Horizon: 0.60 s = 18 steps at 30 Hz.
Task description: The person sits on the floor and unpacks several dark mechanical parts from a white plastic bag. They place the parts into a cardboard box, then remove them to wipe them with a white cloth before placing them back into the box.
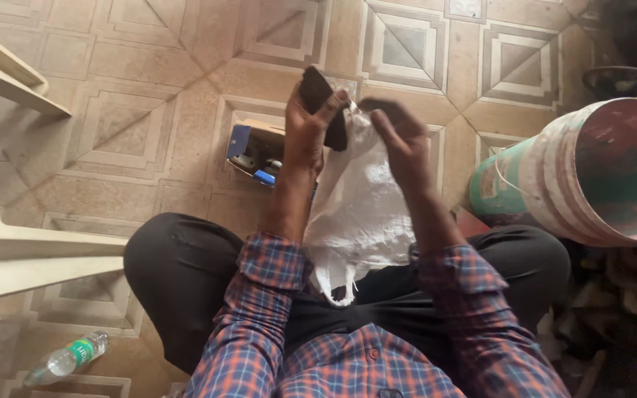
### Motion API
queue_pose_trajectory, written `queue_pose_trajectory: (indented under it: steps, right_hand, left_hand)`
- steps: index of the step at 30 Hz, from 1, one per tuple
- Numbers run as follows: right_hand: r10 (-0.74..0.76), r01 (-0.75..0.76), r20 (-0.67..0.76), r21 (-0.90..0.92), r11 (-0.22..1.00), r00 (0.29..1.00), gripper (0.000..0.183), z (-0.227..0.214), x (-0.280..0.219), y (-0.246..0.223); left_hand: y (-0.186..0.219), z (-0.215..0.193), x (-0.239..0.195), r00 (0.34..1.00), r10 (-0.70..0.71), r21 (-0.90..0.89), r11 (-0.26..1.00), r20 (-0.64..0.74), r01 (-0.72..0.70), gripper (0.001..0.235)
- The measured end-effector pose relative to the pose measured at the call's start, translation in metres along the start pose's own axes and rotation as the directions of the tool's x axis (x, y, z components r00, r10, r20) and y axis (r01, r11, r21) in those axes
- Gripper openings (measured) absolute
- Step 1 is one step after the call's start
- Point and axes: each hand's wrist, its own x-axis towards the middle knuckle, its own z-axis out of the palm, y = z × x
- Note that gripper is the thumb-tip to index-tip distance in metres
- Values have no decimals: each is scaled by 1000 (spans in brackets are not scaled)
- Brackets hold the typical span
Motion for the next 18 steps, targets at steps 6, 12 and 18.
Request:
queue_pose_trajectory:
  steps: [6, 12, 18]
  right_hand:
    - [152, -150, -16, 98, 984, 988, 16, 7, -14, 34]
    - [211, -138, 40, -637, 758, 977, 18, -32, -12, 57]
    - [485, 24, 7, -999, -30, 874, 24, -191, -11, 115]
  left_hand:
    - [-9, 0, -8, 998, -25, 59, 998, 63, 21, 35]
    - [-17, -5, 2, 991, -134, 107, 985, 11, 132, 40]
    - [-38, -72, 36, 973, 29, 259, 965, -229, 32, 40]
